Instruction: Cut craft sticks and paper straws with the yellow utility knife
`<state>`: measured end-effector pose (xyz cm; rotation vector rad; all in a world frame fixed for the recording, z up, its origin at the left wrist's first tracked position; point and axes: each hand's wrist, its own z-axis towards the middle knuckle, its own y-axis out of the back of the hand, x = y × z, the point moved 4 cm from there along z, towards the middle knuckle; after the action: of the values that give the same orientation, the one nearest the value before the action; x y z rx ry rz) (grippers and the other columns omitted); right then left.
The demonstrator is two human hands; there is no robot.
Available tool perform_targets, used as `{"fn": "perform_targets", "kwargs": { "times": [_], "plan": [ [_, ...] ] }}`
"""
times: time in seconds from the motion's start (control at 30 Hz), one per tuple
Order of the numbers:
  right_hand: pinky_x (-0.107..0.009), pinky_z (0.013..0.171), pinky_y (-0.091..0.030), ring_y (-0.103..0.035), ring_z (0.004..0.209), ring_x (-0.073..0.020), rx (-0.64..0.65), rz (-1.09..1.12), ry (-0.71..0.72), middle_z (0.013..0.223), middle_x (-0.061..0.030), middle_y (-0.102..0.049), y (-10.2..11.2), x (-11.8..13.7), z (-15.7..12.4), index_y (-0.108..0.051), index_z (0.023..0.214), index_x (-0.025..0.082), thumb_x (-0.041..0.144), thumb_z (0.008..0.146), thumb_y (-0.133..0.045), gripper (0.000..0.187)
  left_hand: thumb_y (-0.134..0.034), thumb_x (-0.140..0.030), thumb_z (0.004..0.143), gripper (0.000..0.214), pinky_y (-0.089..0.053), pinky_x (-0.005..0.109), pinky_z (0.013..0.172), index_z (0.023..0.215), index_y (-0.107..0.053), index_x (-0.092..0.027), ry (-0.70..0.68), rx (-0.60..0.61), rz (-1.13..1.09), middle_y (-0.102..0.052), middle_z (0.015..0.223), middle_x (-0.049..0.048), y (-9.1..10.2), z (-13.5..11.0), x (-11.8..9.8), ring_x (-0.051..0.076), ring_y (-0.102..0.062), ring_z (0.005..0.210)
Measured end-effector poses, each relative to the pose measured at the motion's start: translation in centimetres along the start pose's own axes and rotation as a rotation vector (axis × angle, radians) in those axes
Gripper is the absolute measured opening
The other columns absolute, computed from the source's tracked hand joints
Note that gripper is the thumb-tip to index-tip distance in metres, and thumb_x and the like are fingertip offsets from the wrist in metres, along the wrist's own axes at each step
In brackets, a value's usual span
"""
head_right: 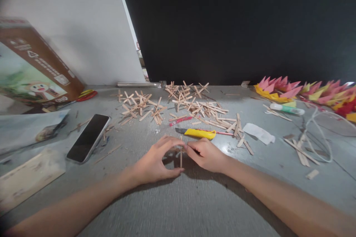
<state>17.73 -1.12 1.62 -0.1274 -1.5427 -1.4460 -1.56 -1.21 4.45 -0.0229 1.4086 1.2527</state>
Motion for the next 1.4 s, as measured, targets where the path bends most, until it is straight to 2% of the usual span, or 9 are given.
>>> {"fn": "perform_targets", "kwargs": {
  "times": [0.8,1.03,1.17,1.4],
  "plan": [
    [-0.028,0.051,-0.031,-0.034,0.052,-0.0117,-0.022,0.005,0.004,0.058,0.0053,-0.035,0.14,0.01,0.1,-0.049,0.07,0.021,0.041,0.111,-0.037,0.047,-0.08,-0.033,0.079,0.059,-0.054,0.046,0.102,0.134,-0.059,-0.027,0.019,-0.017,-0.008,-0.068,0.126,0.0078,0.02,-0.02,0.16,0.028,-0.062,0.119],
    [-0.028,0.049,-0.033,-0.038,0.051,-0.0114,-0.014,0.032,-0.006,0.057,0.0046,-0.041,0.16,0.01,0.1,-0.05,0.07,0.022,0.041,0.111,-0.037,0.047,-0.08,-0.033,0.078,0.061,-0.054,0.045,0.102,0.135,-0.058,-0.027,0.022,-0.02,-0.001,-0.068,0.126,0.0069,0.03,-0.07,0.18,0.027,-0.063,0.119],
    [-0.028,0.05,-0.036,-0.042,0.05,-0.0117,-0.009,0.037,-0.012,0.057,0.0039,-0.046,0.22,0.07,0.11,-0.051,0.071,0.022,0.042,0.111,-0.037,0.048,-0.08,-0.035,0.08,0.061,-0.053,0.048,0.104,0.135,-0.058,-0.028,0.018,-0.008,-0.003,-0.067,0.127,0.0081,0.01,-0.03,0.25,0.028,-0.062,0.121],
    [-0.026,0.052,-0.036,-0.045,0.052,-0.0116,0.012,0.028,-0.015,0.059,0.0035,-0.05,0.07,-0.06,0.08,-0.051,0.074,0.021,0.043,0.112,-0.036,0.046,-0.077,-0.027,0.082,0.058,-0.05,0.05,0.107,0.136,-0.057,-0.029,-0.041,-0.002,-0.004,-0.066,0.131,0.0077,-0.11,-0.02,0.0,0.028,-0.058,0.124]
  ]
}}
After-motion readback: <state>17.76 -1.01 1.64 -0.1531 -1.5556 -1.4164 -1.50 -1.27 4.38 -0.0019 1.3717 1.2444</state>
